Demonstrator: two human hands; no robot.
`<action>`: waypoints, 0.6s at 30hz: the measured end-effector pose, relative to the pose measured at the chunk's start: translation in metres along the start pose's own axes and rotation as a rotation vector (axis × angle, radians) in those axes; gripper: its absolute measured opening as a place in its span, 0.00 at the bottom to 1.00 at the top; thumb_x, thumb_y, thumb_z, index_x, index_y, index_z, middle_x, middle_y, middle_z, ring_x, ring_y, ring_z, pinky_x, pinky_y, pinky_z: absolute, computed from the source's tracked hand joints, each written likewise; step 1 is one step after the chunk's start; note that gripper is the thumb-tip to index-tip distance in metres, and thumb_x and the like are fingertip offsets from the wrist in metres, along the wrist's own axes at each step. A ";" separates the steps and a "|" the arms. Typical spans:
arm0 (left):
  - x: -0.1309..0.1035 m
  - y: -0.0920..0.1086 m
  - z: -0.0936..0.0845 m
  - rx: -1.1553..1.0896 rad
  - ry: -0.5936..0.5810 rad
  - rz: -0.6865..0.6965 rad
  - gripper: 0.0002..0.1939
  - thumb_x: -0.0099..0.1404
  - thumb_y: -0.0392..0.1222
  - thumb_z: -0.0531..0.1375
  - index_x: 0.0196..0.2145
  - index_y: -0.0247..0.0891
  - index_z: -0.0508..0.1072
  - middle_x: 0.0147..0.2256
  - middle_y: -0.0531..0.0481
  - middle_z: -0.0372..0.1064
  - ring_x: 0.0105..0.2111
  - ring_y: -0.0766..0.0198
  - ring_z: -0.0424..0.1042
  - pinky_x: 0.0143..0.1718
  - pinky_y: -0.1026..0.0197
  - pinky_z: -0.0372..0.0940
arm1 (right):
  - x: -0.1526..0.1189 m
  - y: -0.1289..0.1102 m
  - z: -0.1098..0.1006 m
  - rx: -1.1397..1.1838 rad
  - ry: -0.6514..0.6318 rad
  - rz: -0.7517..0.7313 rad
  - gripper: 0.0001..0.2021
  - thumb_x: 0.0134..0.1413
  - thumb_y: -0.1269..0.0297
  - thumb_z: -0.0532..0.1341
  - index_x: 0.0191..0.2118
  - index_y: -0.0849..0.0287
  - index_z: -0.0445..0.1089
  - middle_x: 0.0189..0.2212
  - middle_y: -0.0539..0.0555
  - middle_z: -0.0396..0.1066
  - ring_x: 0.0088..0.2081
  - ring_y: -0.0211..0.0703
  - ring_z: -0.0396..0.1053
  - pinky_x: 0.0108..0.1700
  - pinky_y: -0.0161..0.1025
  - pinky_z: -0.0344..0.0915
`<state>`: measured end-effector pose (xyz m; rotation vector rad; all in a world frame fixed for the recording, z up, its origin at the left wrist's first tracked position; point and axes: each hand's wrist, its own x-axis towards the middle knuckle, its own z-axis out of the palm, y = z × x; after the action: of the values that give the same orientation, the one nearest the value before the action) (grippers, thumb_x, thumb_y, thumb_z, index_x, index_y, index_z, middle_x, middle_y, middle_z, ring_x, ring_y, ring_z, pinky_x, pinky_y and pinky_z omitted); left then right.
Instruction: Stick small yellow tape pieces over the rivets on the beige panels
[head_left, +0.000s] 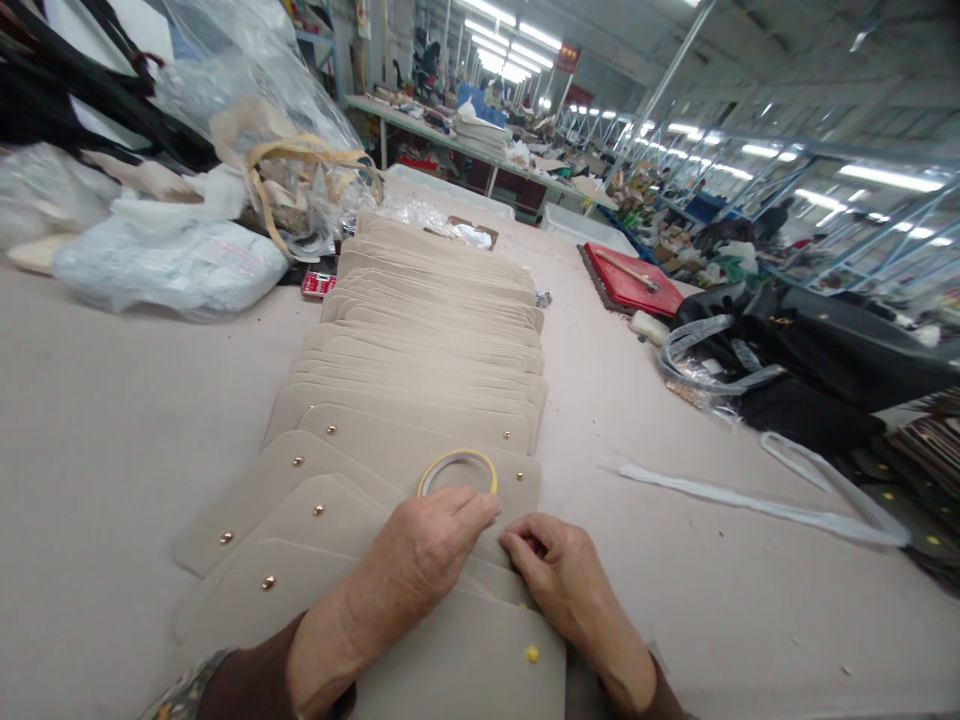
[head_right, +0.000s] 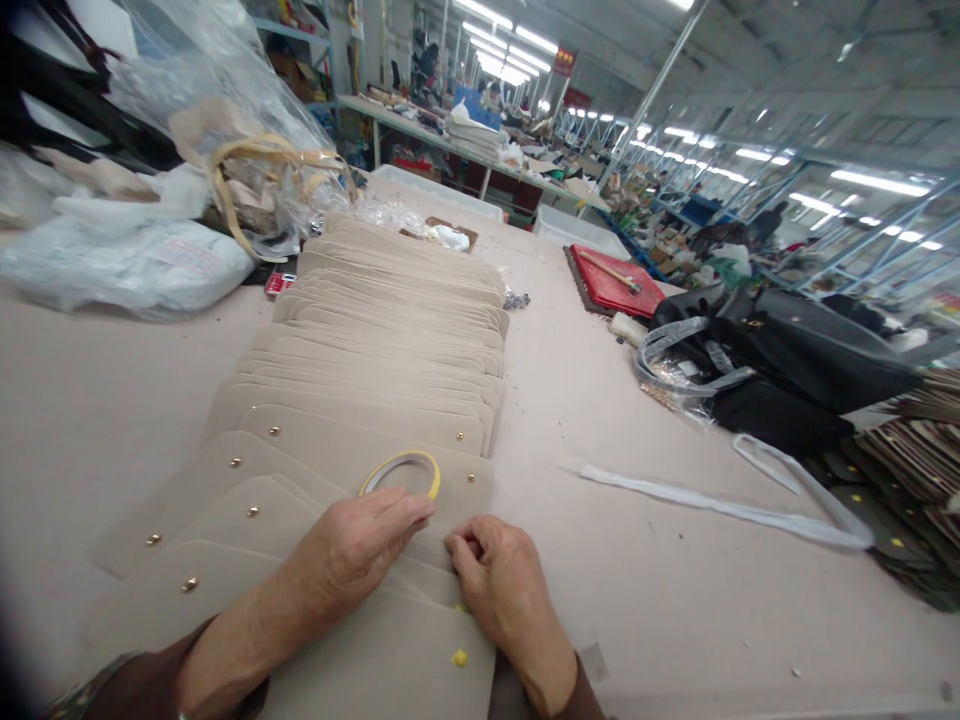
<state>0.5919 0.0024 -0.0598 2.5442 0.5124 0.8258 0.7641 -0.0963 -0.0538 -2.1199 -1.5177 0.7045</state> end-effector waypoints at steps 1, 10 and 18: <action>0.000 0.000 -0.001 -0.036 0.032 0.011 0.10 0.73 0.34 0.48 0.45 0.38 0.67 0.30 0.51 0.70 0.30 0.64 0.70 0.32 0.64 0.66 | 0.001 -0.001 -0.004 0.010 -0.025 -0.017 0.11 0.58 0.66 0.58 0.26 0.57 0.74 0.23 0.49 0.74 0.27 0.39 0.70 0.31 0.34 0.61; -0.004 -0.001 0.001 0.014 0.030 -0.012 0.19 0.74 0.41 0.47 0.60 0.37 0.53 0.38 0.48 0.76 0.32 0.63 0.77 0.32 0.64 0.71 | 0.002 -0.011 -0.007 0.159 0.274 -0.535 0.11 0.60 0.73 0.57 0.46 0.58 0.69 0.37 0.55 0.74 0.38 0.41 0.71 0.42 0.36 0.68; -0.001 0.008 -0.001 -0.057 -0.036 -0.034 0.10 0.74 0.38 0.46 0.48 0.38 0.63 0.33 0.51 0.74 0.30 0.64 0.75 0.29 0.66 0.66 | 0.004 -0.015 0.003 -0.013 0.353 -0.635 0.08 0.58 0.75 0.54 0.34 0.59 0.68 0.26 0.53 0.72 0.29 0.40 0.70 0.33 0.35 0.67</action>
<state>0.5922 -0.0050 -0.0558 2.4870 0.5123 0.7704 0.7521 -0.0875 -0.0475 -1.5141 -1.8303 0.0882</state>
